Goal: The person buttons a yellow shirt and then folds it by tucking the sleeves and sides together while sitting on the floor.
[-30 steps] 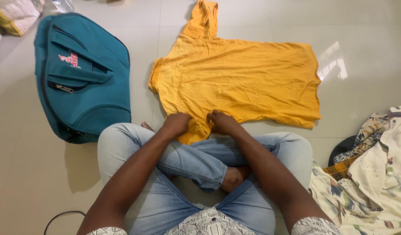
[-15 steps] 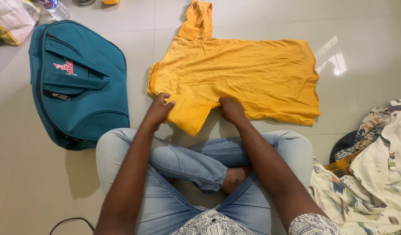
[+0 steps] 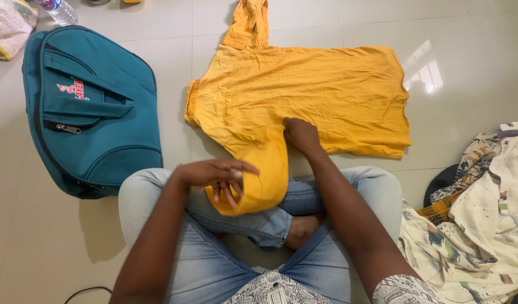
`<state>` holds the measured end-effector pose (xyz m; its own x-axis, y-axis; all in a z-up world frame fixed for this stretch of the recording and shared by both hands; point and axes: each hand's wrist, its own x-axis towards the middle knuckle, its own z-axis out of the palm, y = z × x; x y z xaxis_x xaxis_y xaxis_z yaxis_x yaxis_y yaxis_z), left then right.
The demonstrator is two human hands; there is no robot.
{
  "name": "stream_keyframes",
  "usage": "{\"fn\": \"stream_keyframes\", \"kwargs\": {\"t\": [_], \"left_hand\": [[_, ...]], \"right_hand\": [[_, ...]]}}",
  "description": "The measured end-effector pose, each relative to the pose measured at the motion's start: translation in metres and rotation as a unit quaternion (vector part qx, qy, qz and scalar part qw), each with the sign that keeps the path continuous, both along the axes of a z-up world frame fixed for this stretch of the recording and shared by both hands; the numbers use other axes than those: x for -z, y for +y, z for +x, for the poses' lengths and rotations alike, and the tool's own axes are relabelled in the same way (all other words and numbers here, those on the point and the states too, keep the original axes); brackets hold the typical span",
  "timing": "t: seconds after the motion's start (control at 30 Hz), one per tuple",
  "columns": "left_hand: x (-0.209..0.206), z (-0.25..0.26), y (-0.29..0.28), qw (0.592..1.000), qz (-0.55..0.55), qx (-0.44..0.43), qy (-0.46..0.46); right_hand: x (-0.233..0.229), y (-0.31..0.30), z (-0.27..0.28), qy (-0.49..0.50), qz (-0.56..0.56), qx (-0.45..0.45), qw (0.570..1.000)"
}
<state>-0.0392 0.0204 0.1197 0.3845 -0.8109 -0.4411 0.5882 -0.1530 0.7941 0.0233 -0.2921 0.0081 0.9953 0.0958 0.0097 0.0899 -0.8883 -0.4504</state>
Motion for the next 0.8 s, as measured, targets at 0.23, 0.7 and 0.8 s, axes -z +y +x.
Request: {"fn": "stream_keyframes", "kwargs": {"t": [0.23,0.7,0.8], "left_hand": [[0.053,0.029,0.000,0.684,0.570,-0.062,-0.451],[0.147,0.074,0.002,0.736,0.579,-0.202,-0.286],[0.165,0.082,0.006,0.775,0.514,-0.272,-0.246]], "right_hand": [[0.014,0.003,-0.008,0.087,-0.013,-0.125,0.988],[0.021,0.006,-0.011,0.080,-0.061,-0.148,0.984],[0.018,0.003,-0.009,0.044,-0.032,-0.120,0.991]]}}
